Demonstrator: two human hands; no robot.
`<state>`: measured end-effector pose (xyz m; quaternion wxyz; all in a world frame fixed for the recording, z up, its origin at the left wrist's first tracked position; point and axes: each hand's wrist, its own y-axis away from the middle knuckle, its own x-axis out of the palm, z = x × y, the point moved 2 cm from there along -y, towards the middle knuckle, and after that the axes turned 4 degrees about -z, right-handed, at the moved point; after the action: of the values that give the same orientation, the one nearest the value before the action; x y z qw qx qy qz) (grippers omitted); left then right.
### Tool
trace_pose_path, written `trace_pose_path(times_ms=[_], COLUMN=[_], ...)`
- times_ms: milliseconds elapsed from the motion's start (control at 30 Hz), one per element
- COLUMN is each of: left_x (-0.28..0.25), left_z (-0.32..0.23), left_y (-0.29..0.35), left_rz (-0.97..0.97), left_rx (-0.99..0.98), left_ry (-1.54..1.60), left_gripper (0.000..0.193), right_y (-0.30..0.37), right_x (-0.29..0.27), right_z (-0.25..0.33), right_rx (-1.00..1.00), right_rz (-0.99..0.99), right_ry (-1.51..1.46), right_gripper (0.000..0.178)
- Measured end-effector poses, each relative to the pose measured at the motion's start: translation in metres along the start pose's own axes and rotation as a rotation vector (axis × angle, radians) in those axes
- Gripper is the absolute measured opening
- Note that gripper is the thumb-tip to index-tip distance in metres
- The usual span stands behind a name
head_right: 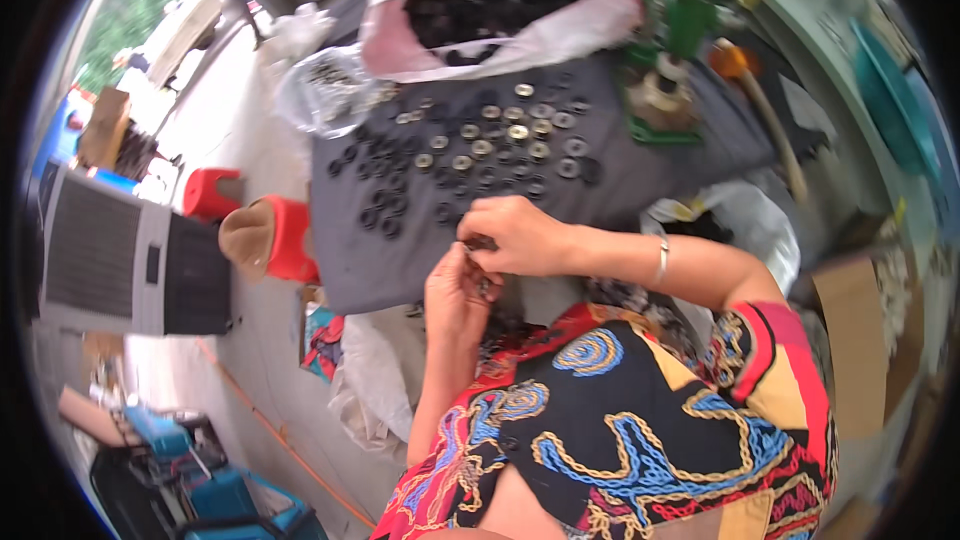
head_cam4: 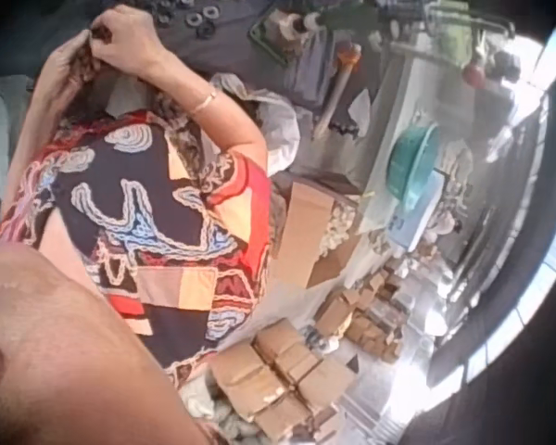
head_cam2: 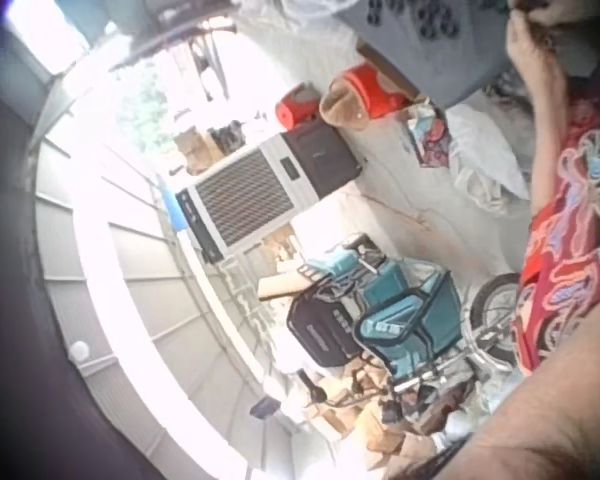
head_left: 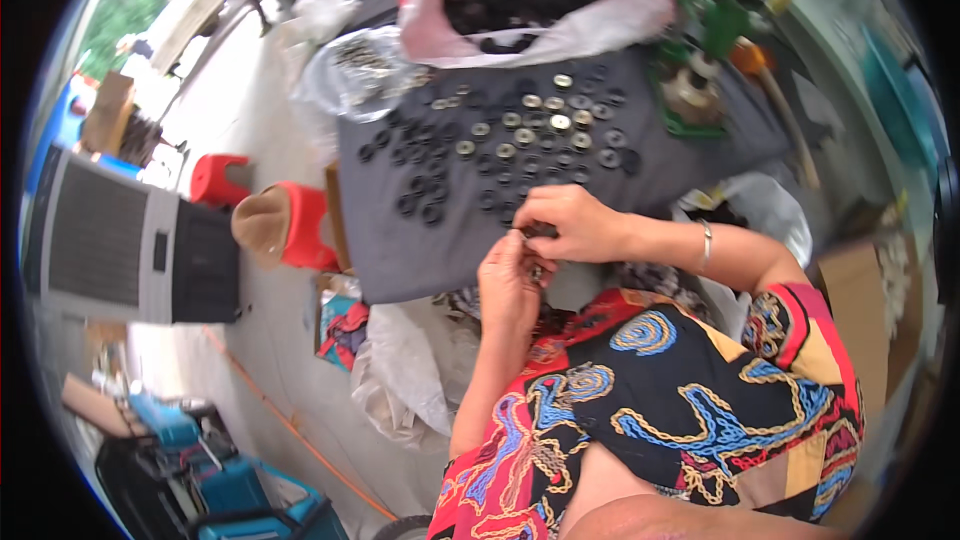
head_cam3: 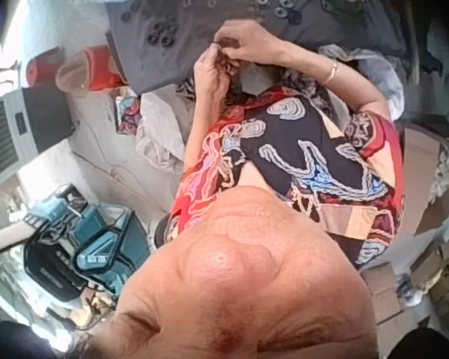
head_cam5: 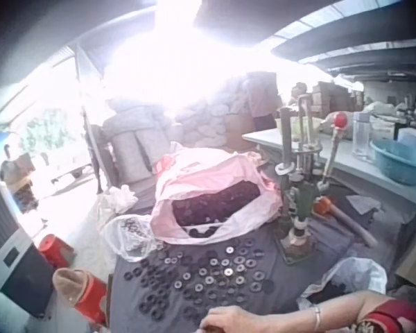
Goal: The person assembles small metal hardware components on a gray work surface. They pick up black circular washers and silver metal pieces, placing them together and using a hammer to secure them. The person works methodically, handling the items one at a time and arranging the finished units on the table.
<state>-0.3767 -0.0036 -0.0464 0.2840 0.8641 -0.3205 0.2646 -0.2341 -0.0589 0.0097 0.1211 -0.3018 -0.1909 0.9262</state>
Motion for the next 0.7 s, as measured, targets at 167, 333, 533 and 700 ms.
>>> trace_pose_path(times_ms=[167, 333, 533, 700], left_x=[0.000, 0.002, 0.003, -0.003], left_z=[-0.004, -0.008, -0.008, -0.011], left_y=[-0.002, -0.004, -0.004, -0.006], left_rz=[-0.011, -0.005, -0.003, -0.007], left_rx=[-0.058, -0.043, -0.041, -0.043], left_ry=[0.167, 0.162, 0.177, 0.180], left_gripper=[0.023, 0.020, 0.018, 0.016], right_y=[-0.010, -0.030, -0.053, -0.059], right_x=[-0.060, -0.138, -0.136, -0.132], right_z=[-0.033, -0.096, -0.116, -0.124], right_rx=[0.084, 0.200, 0.272, 0.310], right_rz=[-0.172, -0.202, 0.028, 0.102], right_ry=[0.231, 0.608, 0.737, 0.781], right_gripper=[0.018, 0.020, 0.022, 0.024])
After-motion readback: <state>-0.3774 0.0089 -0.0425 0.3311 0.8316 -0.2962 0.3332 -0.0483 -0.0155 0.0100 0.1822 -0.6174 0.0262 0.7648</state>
